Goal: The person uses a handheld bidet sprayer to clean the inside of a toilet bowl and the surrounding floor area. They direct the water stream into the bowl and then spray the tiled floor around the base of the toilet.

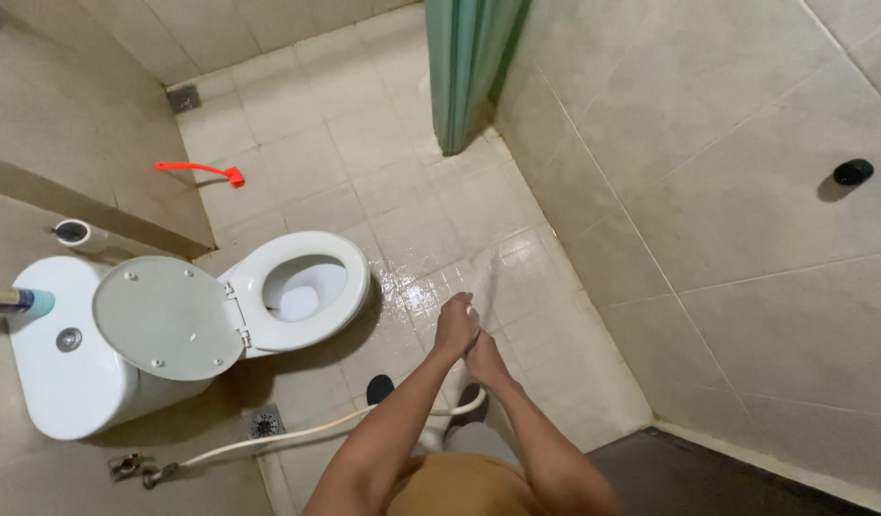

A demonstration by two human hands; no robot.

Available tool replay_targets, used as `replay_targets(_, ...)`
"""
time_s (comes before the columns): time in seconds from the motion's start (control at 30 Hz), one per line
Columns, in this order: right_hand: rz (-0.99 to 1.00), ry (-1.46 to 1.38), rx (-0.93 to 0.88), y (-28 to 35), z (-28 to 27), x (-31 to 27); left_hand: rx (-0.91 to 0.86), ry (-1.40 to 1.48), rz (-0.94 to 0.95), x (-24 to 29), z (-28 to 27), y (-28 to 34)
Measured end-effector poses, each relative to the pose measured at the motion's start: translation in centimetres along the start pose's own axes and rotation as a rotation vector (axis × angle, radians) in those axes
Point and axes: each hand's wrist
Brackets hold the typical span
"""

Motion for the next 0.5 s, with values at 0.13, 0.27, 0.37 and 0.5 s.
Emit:
replay_targets(0.13,-0.035,-0.001,-0.030,-0.8,3.5,-2.1,-0.019,0.023,-0.073,-1.3,-4.4,-0.1)
replay_targets(0.27,-0.125,-0.015,-0.150,-4.1,11.1,-4.2,0.077,-0.004,-0.163,-5.9,-12.1,0.1)
replay_targets(0.37,-0.176,0.016,-0.260,-5.1,16.4,-7.2,0.151,-0.052,-0.187,-7.4,-18.7,1.0)
replay_targets(0.5,-0.203,0.073,-0.342,-5.3,19.5,-12.7,0.240,-0.059,-0.204,-10.1,-23.6,1.9)
Point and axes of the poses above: each hand's wrist, its own y-axis away from the middle knuckle, its own z-axis out of the palm, x = y × z, and after that the axes turned 4 degrees about -x, right-handed
